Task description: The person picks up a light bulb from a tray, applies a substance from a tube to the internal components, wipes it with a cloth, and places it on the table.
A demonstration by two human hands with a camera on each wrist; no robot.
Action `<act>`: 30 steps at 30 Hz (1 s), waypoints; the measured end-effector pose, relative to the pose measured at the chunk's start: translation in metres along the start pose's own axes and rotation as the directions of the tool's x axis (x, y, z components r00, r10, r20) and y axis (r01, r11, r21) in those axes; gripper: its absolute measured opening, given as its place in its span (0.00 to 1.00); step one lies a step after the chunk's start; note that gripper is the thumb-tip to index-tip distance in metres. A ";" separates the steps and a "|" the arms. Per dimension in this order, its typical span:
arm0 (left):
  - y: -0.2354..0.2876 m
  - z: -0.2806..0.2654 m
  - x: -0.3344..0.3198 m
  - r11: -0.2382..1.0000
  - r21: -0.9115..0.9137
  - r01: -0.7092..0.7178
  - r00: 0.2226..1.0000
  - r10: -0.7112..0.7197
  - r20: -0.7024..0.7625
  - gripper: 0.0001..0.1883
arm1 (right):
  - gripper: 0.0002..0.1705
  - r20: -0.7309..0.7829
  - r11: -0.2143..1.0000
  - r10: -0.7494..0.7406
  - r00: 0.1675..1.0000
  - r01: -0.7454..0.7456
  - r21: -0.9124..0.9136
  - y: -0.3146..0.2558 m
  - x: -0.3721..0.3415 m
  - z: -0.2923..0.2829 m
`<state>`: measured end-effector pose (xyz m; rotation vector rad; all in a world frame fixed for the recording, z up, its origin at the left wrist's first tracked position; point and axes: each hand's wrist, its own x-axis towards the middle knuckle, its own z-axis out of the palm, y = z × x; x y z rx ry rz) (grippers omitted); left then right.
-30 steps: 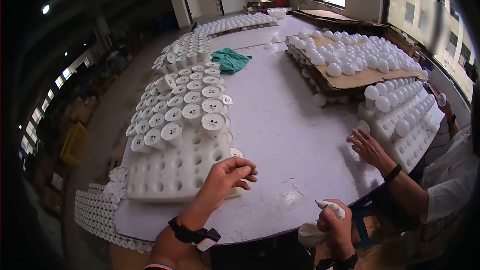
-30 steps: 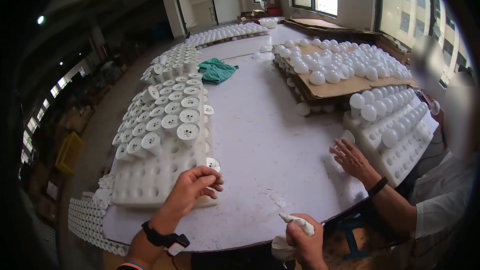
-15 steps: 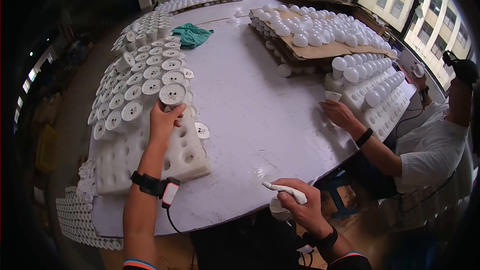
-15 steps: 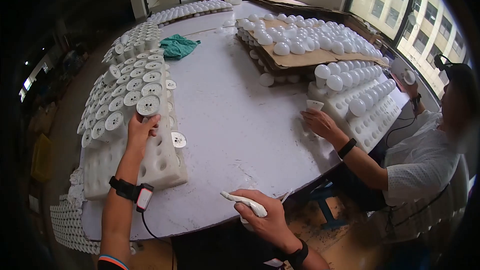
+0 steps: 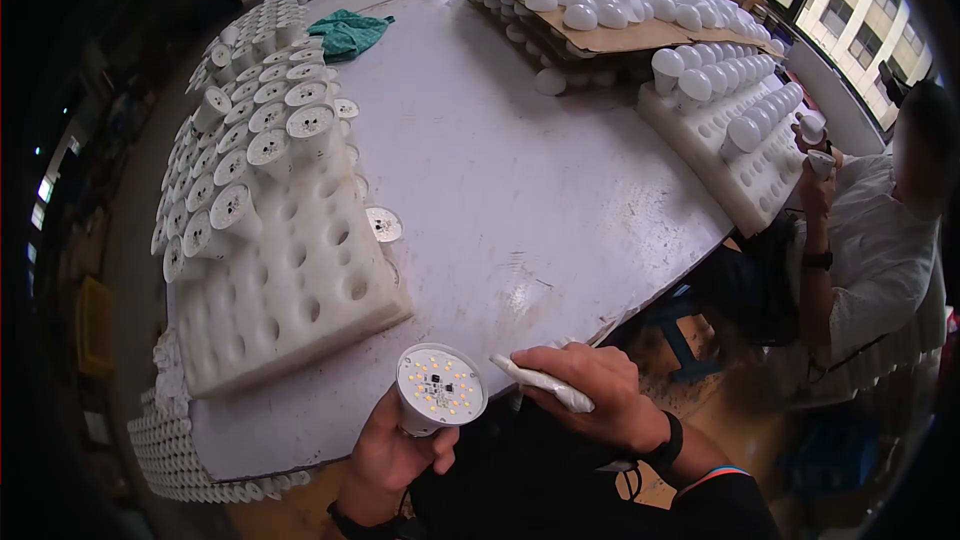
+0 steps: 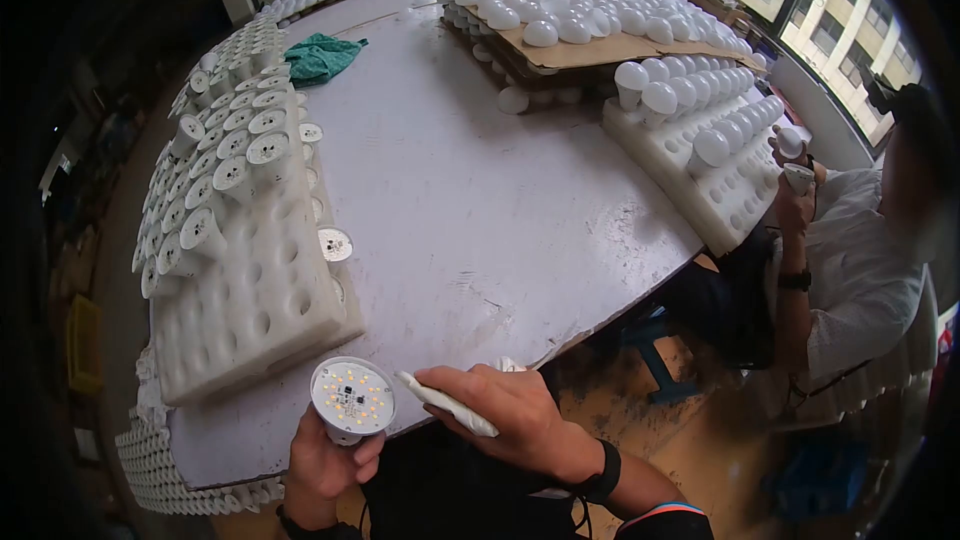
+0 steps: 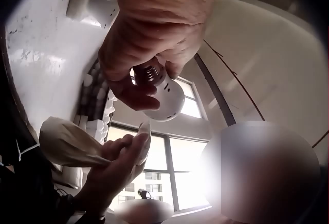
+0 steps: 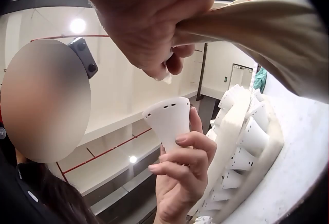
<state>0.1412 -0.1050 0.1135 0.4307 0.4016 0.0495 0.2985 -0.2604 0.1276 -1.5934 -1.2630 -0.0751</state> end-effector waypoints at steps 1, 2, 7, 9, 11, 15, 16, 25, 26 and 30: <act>-0.002 0.002 -0.004 0.999 0.019 0.043 0.999 -0.044 0.026 0.27 | 0.21 0.008 0.999 -0.038 0.999 0.039 -0.018 0.000 0.000 0.001; -0.003 -0.002 -0.005 0.999 0.016 0.046 0.999 -0.046 0.017 0.27 | 0.23 0.016 0.996 -0.077 0.997 0.078 -0.036 0.000 0.000 0.002; -0.008 -0.007 -0.007 0.986 0.081 0.144 0.987 -0.149 0.063 0.25 | 0.24 0.128 0.983 -0.126 0.984 0.141 -0.117 -0.001 -0.001 0.001; -0.009 -0.007 -0.007 0.988 0.072 0.134 0.990 -0.137 0.045 0.24 | 0.23 0.161 0.980 -0.123 0.979 0.146 -0.137 -0.003 -0.001 0.000; -0.010 -0.007 -0.007 0.990 0.066 0.124 0.992 -0.126 0.030 0.24 | 0.24 0.188 0.973 -0.136 0.973 0.167 -0.159 -0.004 0.000 -0.001; -0.010 -0.006 -0.006 0.985 0.098 0.141 0.990 -0.139 -0.027 0.24 | 0.24 0.202 0.978 -0.140 0.969 0.168 -0.127 -0.004 0.001 -0.002; -0.010 -0.006 -0.006 0.982 0.122 0.141 0.990 -0.138 -0.032 0.24 | 0.24 0.198 0.978 -0.144 0.970 0.170 -0.119 -0.004 0.000 -0.001; -0.008 -0.001 -0.003 0.962 0.234 0.145 0.989 -0.137 -0.049 0.25 | 0.24 0.208 0.978 -0.140 0.968 0.168 -0.126 -0.005 0.001 -0.003; -0.008 -0.003 -0.003 0.961 0.234 0.149 0.989 -0.141 -0.049 0.25 | 0.23 0.215 0.977 -0.140 0.967 0.170 -0.132 -0.005 0.001 -0.004; -0.008 -0.004 -0.005 0.960 0.258 0.106 0.994 -0.093 -0.064 0.25 | 0.23 0.230 0.973 -0.119 0.966 0.160 -0.166 -0.005 -0.002 -0.005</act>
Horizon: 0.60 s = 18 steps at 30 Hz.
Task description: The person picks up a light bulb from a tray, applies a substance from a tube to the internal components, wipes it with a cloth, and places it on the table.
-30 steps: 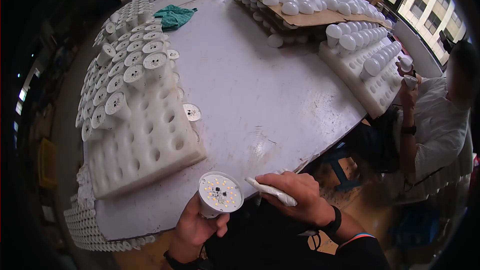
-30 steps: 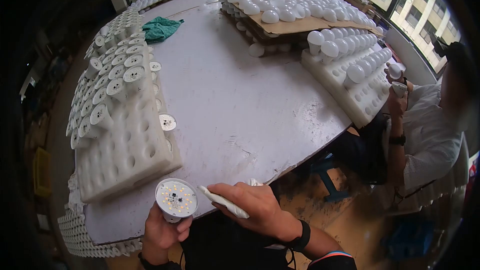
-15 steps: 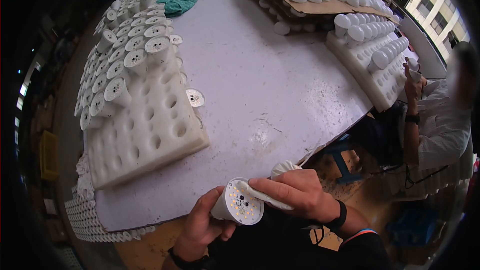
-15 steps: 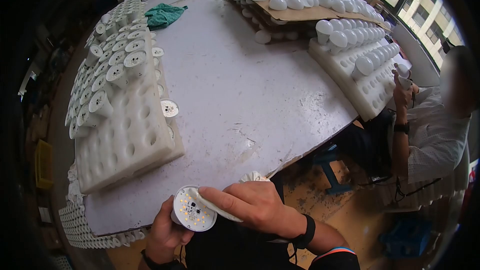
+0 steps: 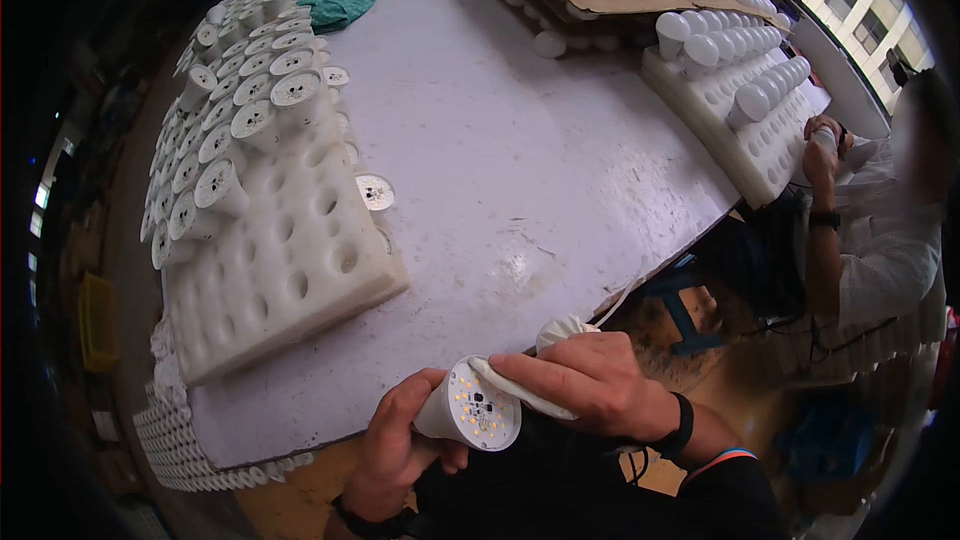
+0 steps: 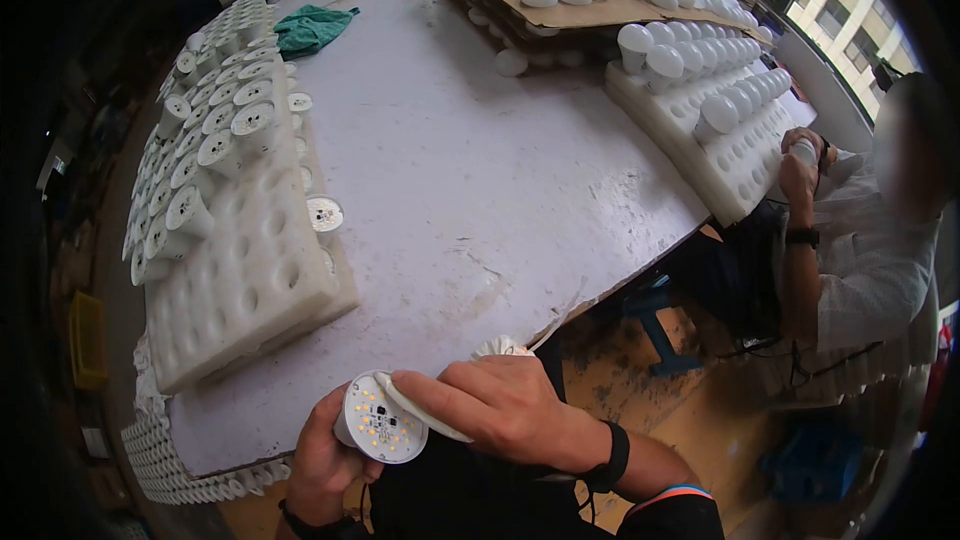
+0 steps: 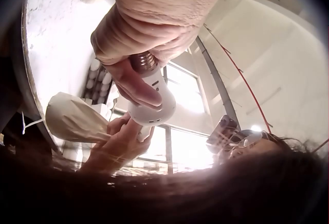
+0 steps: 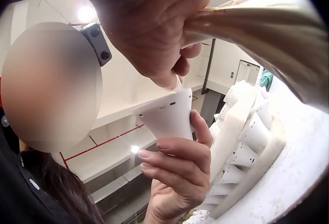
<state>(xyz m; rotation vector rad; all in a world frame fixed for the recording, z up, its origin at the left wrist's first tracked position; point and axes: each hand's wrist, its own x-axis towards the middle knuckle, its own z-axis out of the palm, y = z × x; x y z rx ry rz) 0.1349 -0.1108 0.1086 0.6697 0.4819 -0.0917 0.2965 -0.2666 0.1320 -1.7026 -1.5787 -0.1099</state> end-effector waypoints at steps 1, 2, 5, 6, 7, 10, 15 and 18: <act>0.000 0.000 0.000 1.000 0.012 -0.022 0.999 0.022 -0.035 0.25 | 0.22 -0.010 1.000 -0.010 1.000 0.010 -0.009 0.001 0.000 0.000; 0.000 0.000 0.000 1.000 0.014 -0.016 0.999 0.016 -0.032 0.25 | 0.22 -0.020 1.000 -0.021 1.000 0.021 -0.019 0.002 0.000 0.000; 0.001 0.000 -0.001 0.996 0.003 -0.089 0.995 0.089 0.036 0.23 | 0.20 -0.019 1.000 -0.006 1.000 0.005 -0.029 0.001 0.001 -0.001; 0.002 0.004 -0.002 0.989 0.029 -0.144 0.989 0.143 0.019 0.23 | 0.20 -0.022 1.000 0.000 1.000 -0.001 -0.031 0.001 0.002 -0.002; 0.003 0.007 -0.003 0.979 0.056 -0.198 0.980 0.198 0.005 0.22 | 0.20 -0.017 1.000 0.004 1.000 -0.004 -0.023 0.001 0.002 -0.002; 0.005 0.007 -0.005 0.973 0.044 -0.225 0.974 0.225 0.012 0.23 | 0.18 -0.010 1.000 0.013 1.000 -0.013 -0.016 0.003 0.002 -0.002; 0.006 0.009 -0.007 0.957 0.106 -0.270 0.962 0.271 -0.004 0.25 | 0.17 0.031 0.999 0.045 0.998 -0.045 -0.014 0.002 0.001 -0.003; 0.006 0.012 -0.006 0.946 0.105 -0.306 0.951 0.309 -0.006 0.25 | 0.17 0.040 0.999 0.049 0.998 -0.048 -0.015 0.003 0.000 -0.002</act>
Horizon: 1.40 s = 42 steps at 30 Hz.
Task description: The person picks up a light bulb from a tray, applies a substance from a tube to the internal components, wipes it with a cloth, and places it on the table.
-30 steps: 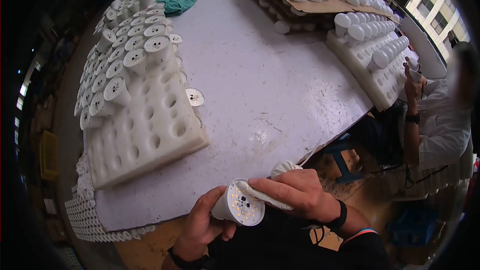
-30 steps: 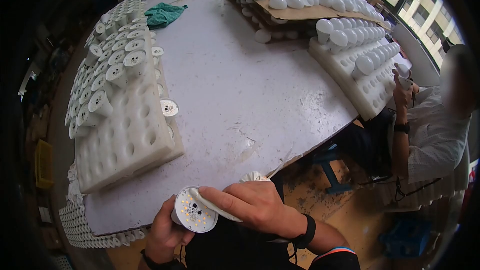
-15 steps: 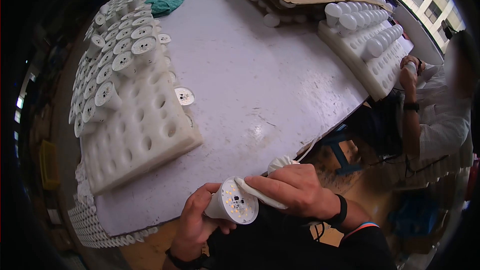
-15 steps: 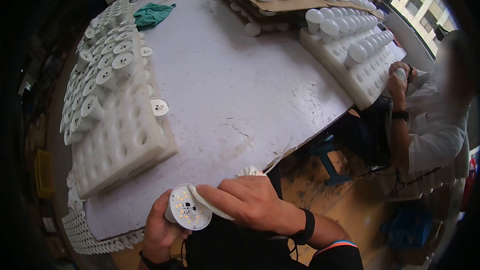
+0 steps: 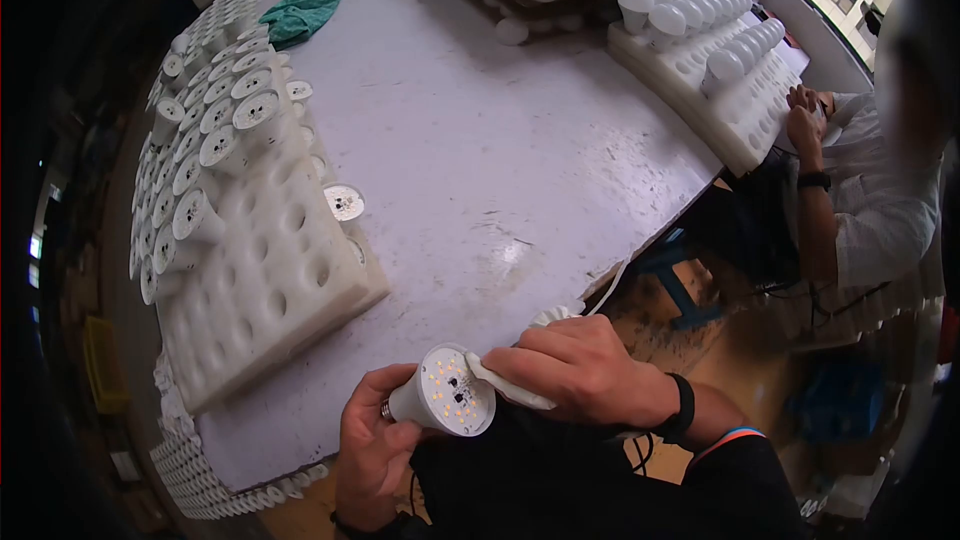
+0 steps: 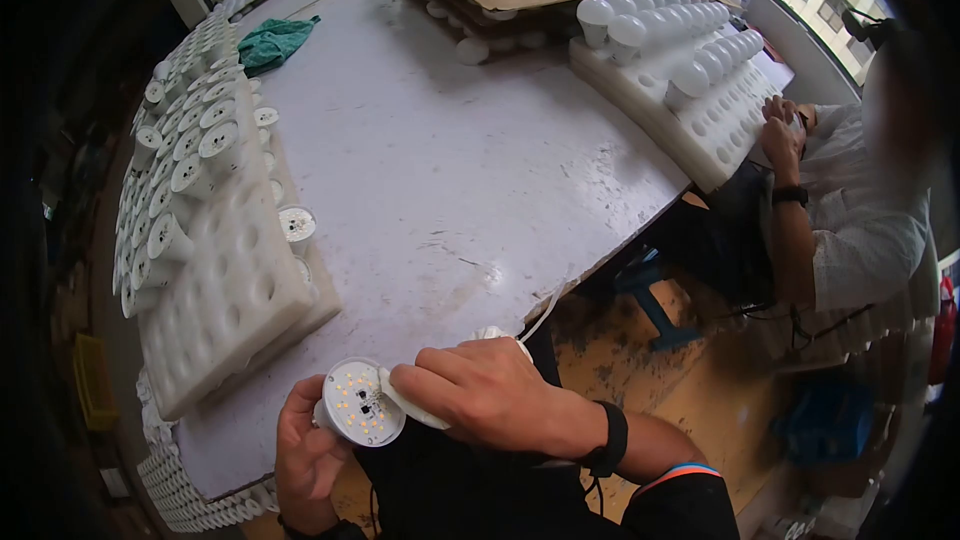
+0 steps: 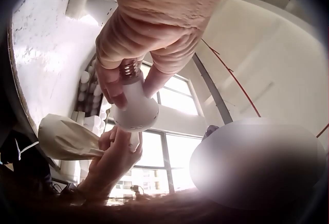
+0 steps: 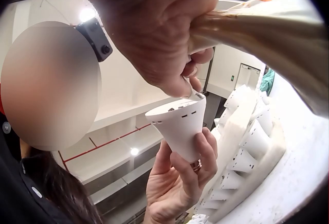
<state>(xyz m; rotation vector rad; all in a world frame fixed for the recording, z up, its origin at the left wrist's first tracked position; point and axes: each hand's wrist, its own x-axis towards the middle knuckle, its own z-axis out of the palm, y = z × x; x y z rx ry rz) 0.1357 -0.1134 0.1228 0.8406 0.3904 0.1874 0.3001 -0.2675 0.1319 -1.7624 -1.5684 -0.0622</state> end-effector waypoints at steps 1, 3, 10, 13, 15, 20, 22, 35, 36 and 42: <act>0.000 0.001 0.000 0.999 -0.010 -0.032 0.999 0.032 -0.003 0.25 | 0.17 0.007 1.000 0.002 1.000 -0.002 0.010 0.000 0.000 -0.001; 0.000 0.001 0.001 0.999 -0.010 -0.051 0.999 0.050 -0.013 0.24 | 0.17 0.014 1.000 0.010 1.000 -0.010 0.021 0.000 0.000 -0.001; -0.001 -0.001 0.003 0.982 0.074 -0.171 0.984 0.174 -0.035 0.17 | 0.14 0.063 0.988 0.077 0.995 -0.085 0.132 0.000 -0.001 0.000; -0.006 -0.004 0.005 0.948 0.153 -0.278 0.959 0.283 -0.010 0.16 | 0.13 0.077 0.965 0.133 0.988 -0.147 0.216 -0.001 -0.003 0.002; -0.008 -0.006 0.006 0.939 0.161 -0.304 0.952 0.307 0.006 0.15 | 0.12 0.081 0.946 0.168 0.982 -0.184 0.267 -0.002 -0.003 0.002; -0.018 -0.019 0.012 0.897 0.167 -0.410 0.912 0.397 0.105 0.15 | 0.10 0.167 0.797 0.303 0.938 -0.346 0.495 -0.002 -0.001 -0.005; -0.022 -0.021 0.023 0.919 0.021 -0.395 0.912 0.389 0.127 0.18 | 0.11 0.146 0.745 0.369 0.918 -0.386 0.544 0.001 -0.003 -0.004; -0.074 0.020 0.199 0.960 0.137 0.243 0.970 -0.238 -0.054 0.18 | 0.12 -0.025 0.545 0.683 0.730 -0.488 0.682 0.014 -0.026 -0.023; -0.079 0.031 0.213 0.960 0.152 0.235 0.971 -0.238 0.002 0.20 | 0.13 -0.043 0.534 0.697 0.716 -0.478 0.697 0.015 -0.028 -0.022; -0.081 0.082 0.227 0.896 0.442 -0.050 0.968 -0.065 0.241 0.26 | 0.14 -0.107 0.441 0.789 0.605 -0.436 0.784 0.017 -0.030 -0.024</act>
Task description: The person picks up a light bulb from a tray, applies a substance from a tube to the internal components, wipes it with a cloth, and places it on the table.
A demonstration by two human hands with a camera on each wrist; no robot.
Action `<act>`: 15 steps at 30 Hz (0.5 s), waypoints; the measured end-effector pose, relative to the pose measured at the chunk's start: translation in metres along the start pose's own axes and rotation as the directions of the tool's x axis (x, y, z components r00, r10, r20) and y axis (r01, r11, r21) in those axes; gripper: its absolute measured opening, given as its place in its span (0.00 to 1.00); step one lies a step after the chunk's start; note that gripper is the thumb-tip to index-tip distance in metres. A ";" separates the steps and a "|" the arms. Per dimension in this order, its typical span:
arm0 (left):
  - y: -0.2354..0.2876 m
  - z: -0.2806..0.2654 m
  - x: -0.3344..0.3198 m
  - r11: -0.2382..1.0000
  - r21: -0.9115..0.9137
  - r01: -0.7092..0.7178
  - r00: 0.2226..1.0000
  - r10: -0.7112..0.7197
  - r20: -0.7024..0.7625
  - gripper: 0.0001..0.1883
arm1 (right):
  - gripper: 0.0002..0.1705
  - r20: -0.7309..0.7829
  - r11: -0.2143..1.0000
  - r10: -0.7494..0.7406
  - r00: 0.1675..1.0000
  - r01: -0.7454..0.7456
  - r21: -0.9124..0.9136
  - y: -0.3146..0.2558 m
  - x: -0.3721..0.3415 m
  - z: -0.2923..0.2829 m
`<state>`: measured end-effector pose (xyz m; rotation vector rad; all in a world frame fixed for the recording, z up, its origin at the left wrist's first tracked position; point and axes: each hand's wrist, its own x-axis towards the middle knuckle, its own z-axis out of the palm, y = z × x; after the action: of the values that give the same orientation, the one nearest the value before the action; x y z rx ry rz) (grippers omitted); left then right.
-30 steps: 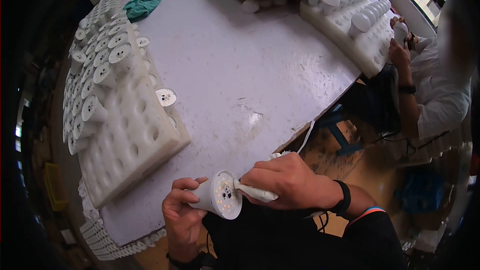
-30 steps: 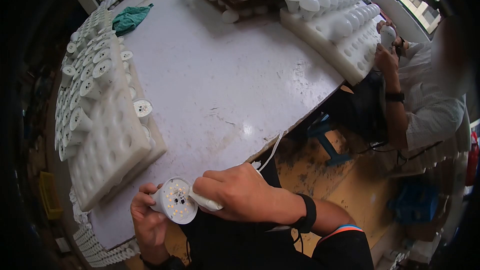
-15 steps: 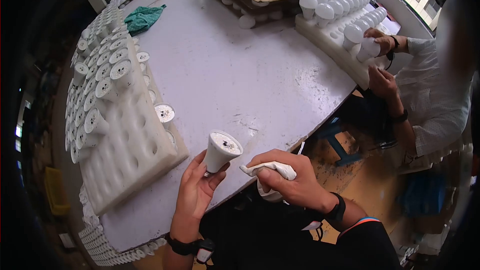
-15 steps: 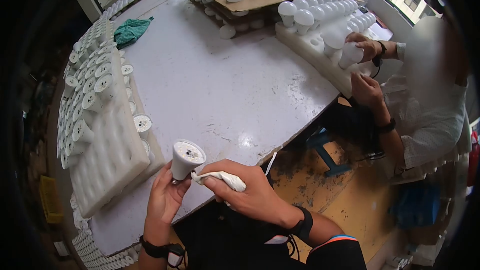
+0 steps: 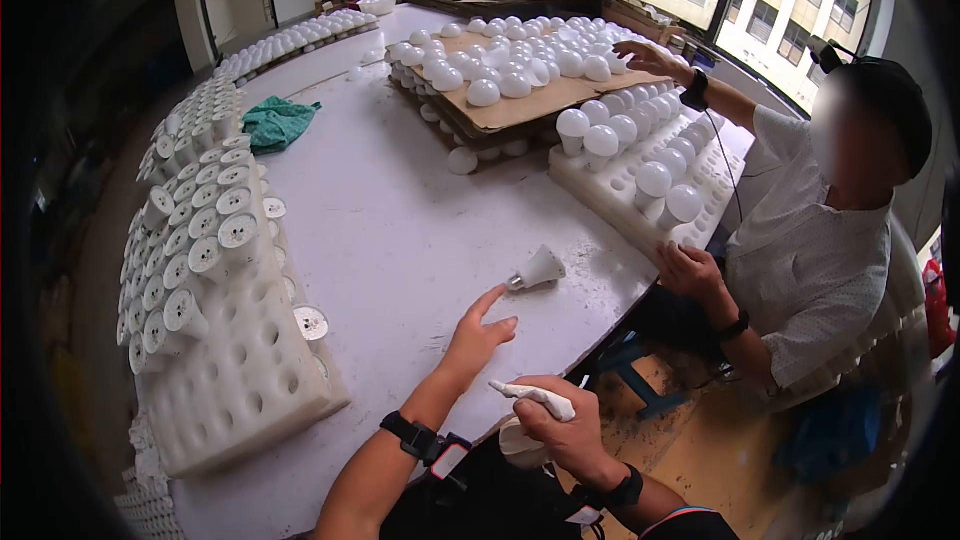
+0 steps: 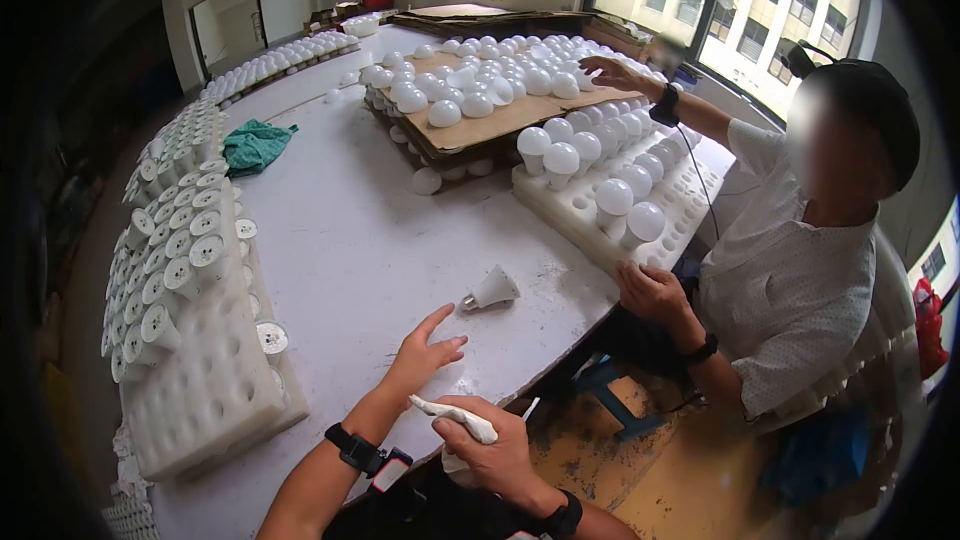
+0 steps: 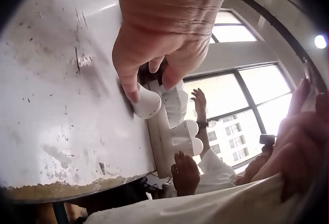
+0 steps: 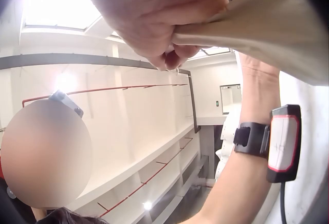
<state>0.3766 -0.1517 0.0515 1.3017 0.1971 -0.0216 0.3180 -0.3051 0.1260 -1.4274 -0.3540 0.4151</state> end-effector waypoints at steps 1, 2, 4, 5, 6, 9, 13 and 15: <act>0.003 -0.004 -0.006 0.987 0.162 0.007 0.999 -0.012 0.031 0.26 | 0.13 -0.022 1.000 0.000 1.000 0.001 0.027 0.003 0.001 -0.001; -0.005 -0.010 -0.015 0.986 0.152 -0.075 0.997 0.069 0.039 0.23 | 0.13 -0.044 0.999 0.018 0.999 -0.016 0.040 0.006 0.001 -0.001; 0.012 -0.027 -0.050 0.980 0.201 0.002 0.995 -0.022 0.100 0.17 | 0.13 -0.055 0.997 0.046 0.997 -0.042 0.070 0.012 0.004 0.001; 0.024 -0.036 -0.072 0.992 0.122 0.026 0.994 -0.039 0.105 0.16 | 0.12 -0.054 0.995 0.049 0.997 -0.045 0.084 0.013 0.006 0.004; 0.038 -0.044 -0.097 0.996 0.087 0.031 0.996 -0.039 0.084 0.15 | 0.13 -0.059 0.998 -0.005 0.998 0.009 0.068 0.018 0.009 0.009; 0.077 -0.086 -0.177 1.000 0.025 -0.003 0.999 0.004 -0.045 0.14 | 0.14 -0.084 0.998 -0.059 0.995 0.062 0.029 0.022 0.015 0.018; 0.101 -0.174 -0.268 0.959 -0.072 -0.274 0.781 0.178 -0.598 0.10 | 0.14 -0.023 0.997 -0.071 0.997 0.071 0.021 0.020 0.017 0.031; 0.115 -0.207 -0.288 0.901 -0.019 -0.433 0.497 0.221 -0.839 0.11 | 0.13 -0.006 0.998 -0.052 0.999 0.052 -0.029 0.016 0.016 0.039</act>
<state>0.0810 0.0503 0.1543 1.0012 0.7364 0.9626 0.3124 -0.2615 0.1144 -1.4439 -0.3919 0.3637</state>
